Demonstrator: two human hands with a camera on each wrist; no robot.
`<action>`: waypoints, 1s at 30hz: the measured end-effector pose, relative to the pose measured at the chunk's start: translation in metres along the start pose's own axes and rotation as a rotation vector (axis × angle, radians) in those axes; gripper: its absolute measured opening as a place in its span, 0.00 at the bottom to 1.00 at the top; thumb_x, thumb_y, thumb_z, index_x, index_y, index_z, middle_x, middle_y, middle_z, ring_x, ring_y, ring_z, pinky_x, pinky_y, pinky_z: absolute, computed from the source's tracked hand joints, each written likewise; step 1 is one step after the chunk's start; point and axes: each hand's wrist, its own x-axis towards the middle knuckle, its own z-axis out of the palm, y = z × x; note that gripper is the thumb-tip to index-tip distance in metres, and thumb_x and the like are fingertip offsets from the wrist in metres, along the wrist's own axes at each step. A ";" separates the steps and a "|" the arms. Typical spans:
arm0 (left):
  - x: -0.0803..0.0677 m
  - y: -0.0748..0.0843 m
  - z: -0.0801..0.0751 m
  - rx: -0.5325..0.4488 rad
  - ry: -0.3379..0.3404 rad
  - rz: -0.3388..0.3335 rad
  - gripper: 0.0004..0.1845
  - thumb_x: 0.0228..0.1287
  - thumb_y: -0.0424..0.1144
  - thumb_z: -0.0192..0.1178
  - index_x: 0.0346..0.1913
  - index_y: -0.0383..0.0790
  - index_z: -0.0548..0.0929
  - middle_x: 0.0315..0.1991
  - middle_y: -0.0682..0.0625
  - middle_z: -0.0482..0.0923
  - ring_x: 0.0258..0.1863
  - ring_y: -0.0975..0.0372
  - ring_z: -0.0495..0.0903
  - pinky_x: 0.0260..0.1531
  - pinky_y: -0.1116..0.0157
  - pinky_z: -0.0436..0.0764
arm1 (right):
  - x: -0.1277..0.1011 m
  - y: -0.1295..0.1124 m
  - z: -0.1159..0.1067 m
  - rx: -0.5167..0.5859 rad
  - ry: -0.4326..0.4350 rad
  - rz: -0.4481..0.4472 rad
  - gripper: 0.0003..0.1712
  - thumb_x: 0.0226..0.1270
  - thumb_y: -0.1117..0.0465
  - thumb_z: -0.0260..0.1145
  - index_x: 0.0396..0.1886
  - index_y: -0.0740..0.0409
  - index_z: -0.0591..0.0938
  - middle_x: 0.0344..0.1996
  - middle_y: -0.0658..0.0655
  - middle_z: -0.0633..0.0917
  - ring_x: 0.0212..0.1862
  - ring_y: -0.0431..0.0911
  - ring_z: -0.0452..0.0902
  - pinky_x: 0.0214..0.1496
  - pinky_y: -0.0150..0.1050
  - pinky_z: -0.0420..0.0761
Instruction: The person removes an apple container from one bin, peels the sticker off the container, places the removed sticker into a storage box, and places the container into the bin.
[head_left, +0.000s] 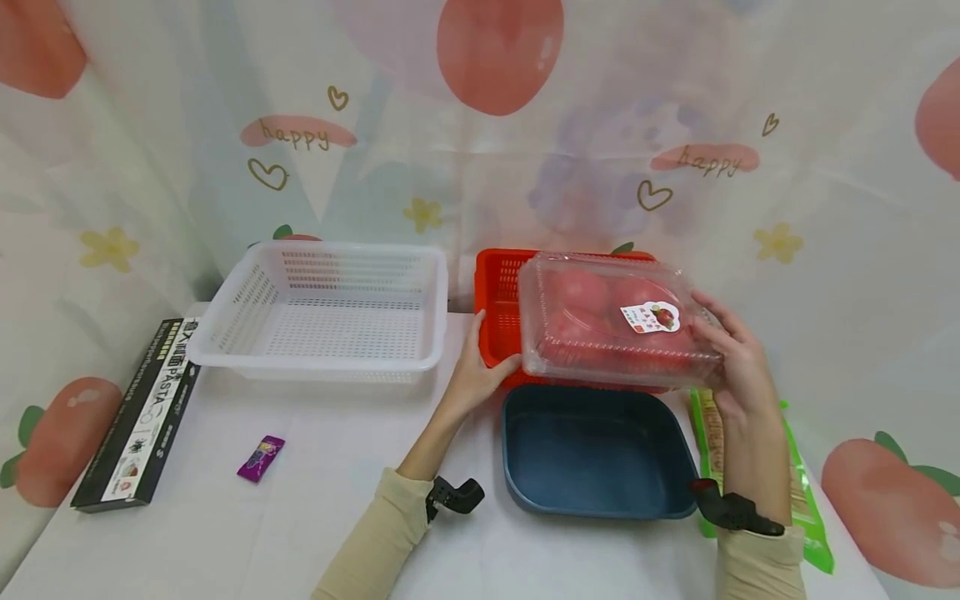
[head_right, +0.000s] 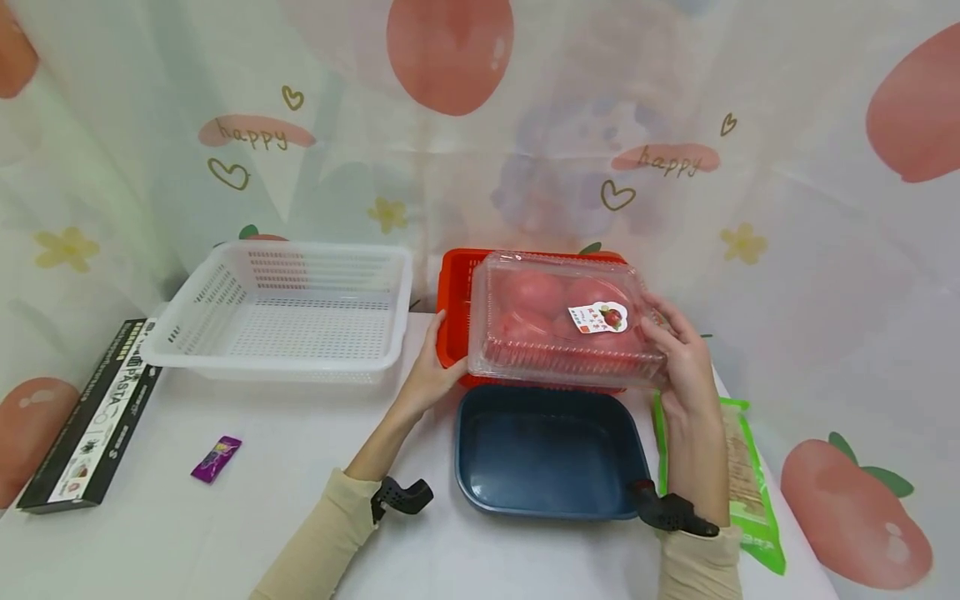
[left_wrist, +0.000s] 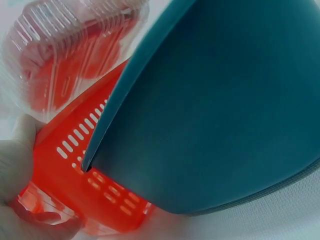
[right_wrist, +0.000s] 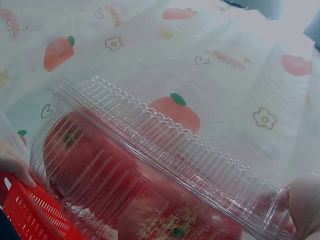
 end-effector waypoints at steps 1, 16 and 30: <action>0.000 0.000 0.000 0.002 0.001 0.000 0.54 0.55 0.48 0.70 0.76 0.59 0.44 0.70 0.55 0.59 0.65 0.58 0.66 0.56 0.56 0.80 | -0.001 0.000 0.000 0.009 -0.005 -0.004 0.24 0.69 0.60 0.61 0.64 0.44 0.74 0.54 0.47 0.69 0.44 0.38 0.78 0.38 0.33 0.85; -0.003 0.008 0.002 -0.069 0.028 -0.067 0.46 0.62 0.47 0.64 0.76 0.60 0.47 0.70 0.52 0.61 0.65 0.56 0.67 0.58 0.55 0.78 | -0.004 0.005 0.010 -0.048 0.048 0.026 0.26 0.67 0.57 0.64 0.64 0.43 0.74 0.51 0.47 0.73 0.43 0.37 0.78 0.38 0.29 0.84; -0.023 0.058 -0.004 0.028 0.180 0.058 0.31 0.71 0.56 0.49 0.74 0.58 0.58 0.76 0.54 0.52 0.72 0.56 0.57 0.64 0.49 0.72 | -0.006 0.004 0.014 -0.017 0.051 0.018 0.29 0.67 0.57 0.64 0.67 0.45 0.72 0.54 0.45 0.69 0.48 0.40 0.73 0.39 0.30 0.85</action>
